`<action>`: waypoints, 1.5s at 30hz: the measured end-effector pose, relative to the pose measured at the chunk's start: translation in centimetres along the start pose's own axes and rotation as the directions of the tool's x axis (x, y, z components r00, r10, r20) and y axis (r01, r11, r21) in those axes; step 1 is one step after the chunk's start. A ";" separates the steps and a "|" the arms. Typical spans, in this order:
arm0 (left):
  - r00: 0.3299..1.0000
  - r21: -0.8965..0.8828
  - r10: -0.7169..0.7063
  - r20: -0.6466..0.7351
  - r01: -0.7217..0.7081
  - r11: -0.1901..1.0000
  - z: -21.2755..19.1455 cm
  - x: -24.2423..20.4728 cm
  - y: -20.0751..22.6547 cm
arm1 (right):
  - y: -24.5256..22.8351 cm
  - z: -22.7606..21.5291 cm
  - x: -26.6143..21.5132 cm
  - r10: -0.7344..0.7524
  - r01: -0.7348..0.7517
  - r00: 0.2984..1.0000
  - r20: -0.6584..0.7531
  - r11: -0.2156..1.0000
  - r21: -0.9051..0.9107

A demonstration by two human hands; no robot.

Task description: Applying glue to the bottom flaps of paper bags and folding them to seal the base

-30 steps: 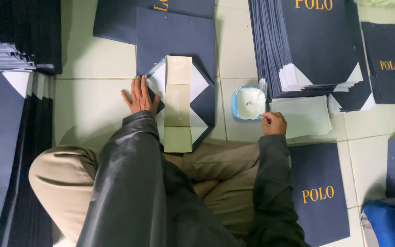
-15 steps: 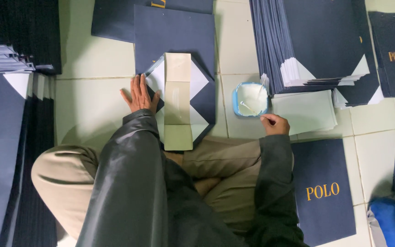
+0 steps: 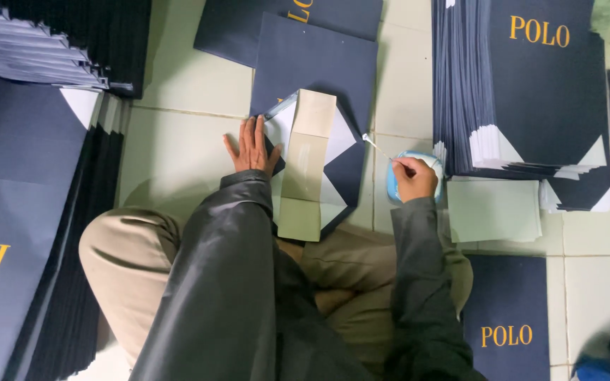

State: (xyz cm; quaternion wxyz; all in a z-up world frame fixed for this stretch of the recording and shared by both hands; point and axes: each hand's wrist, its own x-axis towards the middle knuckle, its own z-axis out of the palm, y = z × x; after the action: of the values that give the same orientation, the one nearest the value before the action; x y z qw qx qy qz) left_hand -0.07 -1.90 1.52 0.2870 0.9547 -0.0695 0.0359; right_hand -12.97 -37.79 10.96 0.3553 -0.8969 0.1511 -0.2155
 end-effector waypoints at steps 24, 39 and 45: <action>0.999 0.019 0.042 -0.005 -0.042 0.999 0.6 0.0 -0.3 | 3.4 12.9 8.1 -0.217 0.187 0.974 -0.064 0.931 -0.312; 0.998 0.029 0.033 -0.054 -0.031 0.999 0.4 0.0 0.1 | 6.4 6.9 3.2 -0.154 0.161 0.987 0.050 0.905 -0.393; 0.998 0.046 0.047 -0.052 -0.045 0.998 0.3 -0.1 0.0 | 4.0 12.5 8.2 -0.252 0.234 0.968 -0.001 0.900 -0.367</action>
State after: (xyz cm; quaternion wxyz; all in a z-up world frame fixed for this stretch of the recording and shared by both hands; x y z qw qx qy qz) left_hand -0.15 -2.03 1.28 0.2665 0.9577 -0.0831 0.0691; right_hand -0.21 -36.94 2.28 0.1497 -0.9534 0.0840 -0.2481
